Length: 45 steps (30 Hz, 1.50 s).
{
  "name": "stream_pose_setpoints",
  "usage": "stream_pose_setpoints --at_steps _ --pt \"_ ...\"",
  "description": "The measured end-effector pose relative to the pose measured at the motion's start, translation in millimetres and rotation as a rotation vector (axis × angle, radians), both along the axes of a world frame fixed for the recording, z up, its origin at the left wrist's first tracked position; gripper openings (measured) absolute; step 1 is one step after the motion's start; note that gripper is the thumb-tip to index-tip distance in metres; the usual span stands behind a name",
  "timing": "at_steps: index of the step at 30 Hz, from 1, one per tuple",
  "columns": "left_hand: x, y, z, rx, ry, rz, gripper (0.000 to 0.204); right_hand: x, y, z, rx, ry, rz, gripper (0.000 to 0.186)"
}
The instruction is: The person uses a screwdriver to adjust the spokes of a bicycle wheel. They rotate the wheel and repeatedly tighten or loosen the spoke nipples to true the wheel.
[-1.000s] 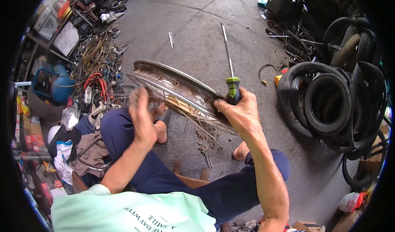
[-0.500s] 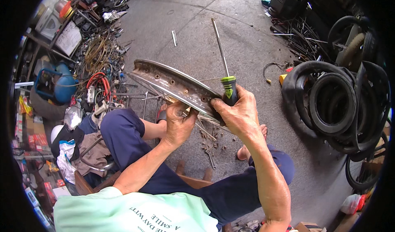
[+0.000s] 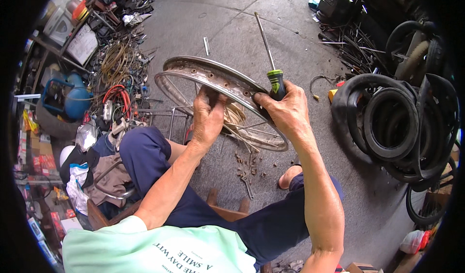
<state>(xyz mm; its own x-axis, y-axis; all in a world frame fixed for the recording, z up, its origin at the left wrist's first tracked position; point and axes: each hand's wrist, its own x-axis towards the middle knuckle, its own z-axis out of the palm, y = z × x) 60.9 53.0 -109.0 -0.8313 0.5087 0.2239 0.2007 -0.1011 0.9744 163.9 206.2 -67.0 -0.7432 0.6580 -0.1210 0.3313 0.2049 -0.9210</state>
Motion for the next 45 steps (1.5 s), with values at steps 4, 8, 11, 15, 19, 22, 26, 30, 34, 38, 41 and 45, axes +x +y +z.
stream_pose_setpoints --at_steps 4,8,11,15,19,22,26,30,34,38,41,45 --pt "-3 2 -5 -0.229 0.390 0.226 0.013 -5 -1 1 0.058 -0.021 0.025 0.031" --pt "-2 -5 -11 -0.270 0.739 0.368 0.020 -6 -9 7 0.051 -0.033 0.030 0.029" --pt "23 -23 -13 -0.242 0.687 0.446 0.030 -6 -13 15 0.061 -0.051 0.035 0.029" --pt "42 -18 -10 -0.106 0.453 0.184 0.026 -4 -9 14 0.064 -0.080 0.058 0.028" --pt "35 -1 -9 -0.100 0.378 0.125 0.023 -2 -12 18 0.082 -0.111 0.071 0.029" --pt "29 5 -12 -0.104 0.396 0.112 0.020 0 -11 22 0.099 -0.133 0.087 0.029" --pt "23 5 -20 -0.079 0.492 0.066 0.020 5 -9 21 0.126 -0.139 0.106 0.030" --pt "25 6 -20 -0.087 0.436 0.039 0.022 8 -8 24 0.149 -0.183 0.097 0.031" --pt "30 8 -15 -0.073 0.407 0.058 0.022 14 -5 18 0.162 -0.142 0.104 0.030" --pt "30 7 -21 -0.039 0.425 0.046 0.020 17 -4 14 0.134 -0.112 0.108 0.030" --pt "35 -1 -2 -0.017 -0.087 -0.187 0.013 23 -1 18 0.106 -0.158 0.165 0.030" --pt "21 -18 32 0.361 -0.973 -0.386 0.029 28 -8 26 0.234 -0.172 0.216 0.033"
